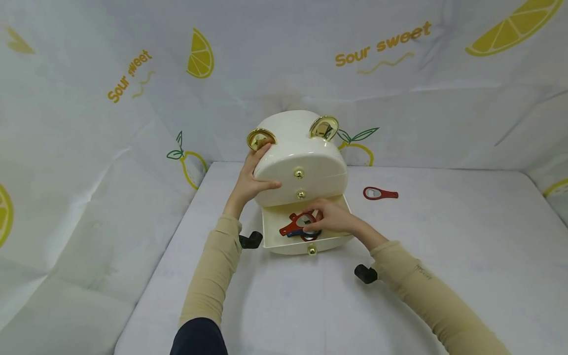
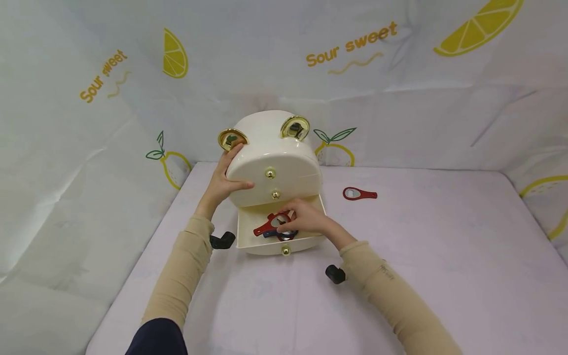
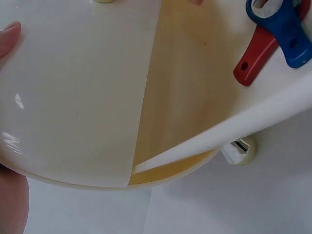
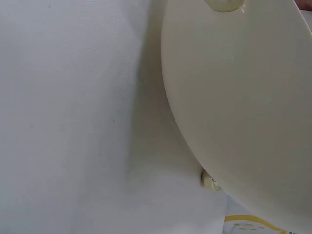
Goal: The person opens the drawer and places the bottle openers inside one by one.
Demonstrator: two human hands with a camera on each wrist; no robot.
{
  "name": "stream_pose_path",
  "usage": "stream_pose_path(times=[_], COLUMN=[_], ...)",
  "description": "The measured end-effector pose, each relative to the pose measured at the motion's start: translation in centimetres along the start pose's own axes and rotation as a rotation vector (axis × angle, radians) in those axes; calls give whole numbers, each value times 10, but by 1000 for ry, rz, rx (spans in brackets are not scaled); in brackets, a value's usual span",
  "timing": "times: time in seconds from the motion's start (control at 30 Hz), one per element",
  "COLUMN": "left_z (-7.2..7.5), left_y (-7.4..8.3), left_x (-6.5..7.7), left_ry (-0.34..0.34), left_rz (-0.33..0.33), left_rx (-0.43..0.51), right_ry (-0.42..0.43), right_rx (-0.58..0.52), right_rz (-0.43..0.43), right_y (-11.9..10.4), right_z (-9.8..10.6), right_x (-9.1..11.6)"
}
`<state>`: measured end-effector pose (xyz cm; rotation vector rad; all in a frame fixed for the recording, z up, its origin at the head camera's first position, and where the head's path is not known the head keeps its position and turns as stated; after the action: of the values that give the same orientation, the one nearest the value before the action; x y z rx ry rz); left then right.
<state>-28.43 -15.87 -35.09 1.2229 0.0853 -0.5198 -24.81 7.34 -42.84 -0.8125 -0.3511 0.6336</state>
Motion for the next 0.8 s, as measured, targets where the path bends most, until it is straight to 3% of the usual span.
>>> stream_pose_path(times=[0.17, 0.47, 0.8], left_z=[0, 1, 0], left_y=[1, 1, -2], left_x=[-1, -1, -1], left_ry=[0, 4, 6], left_rz=[-5, -5, 2], left_rx=[0, -5, -1], right_ry=[-25, -77, -105], right_rx=[48, 176, 175], right_rz=[-33, 6, 41], right_y=[1, 7, 12], right_z=[-4, -7, -11], right_x=[-3, -10, -12])
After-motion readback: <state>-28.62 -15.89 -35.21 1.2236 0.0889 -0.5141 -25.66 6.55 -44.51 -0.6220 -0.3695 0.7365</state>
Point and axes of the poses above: each hand's wrist, its own x-axis away from the middle knuckle, its own z-axis out of the back of the hand, y = z × x, the point moved 2 cm from there along -x, towards the middle knuckle, and after that the axes turned 3 degrees about -y, right-handed, at the moved point
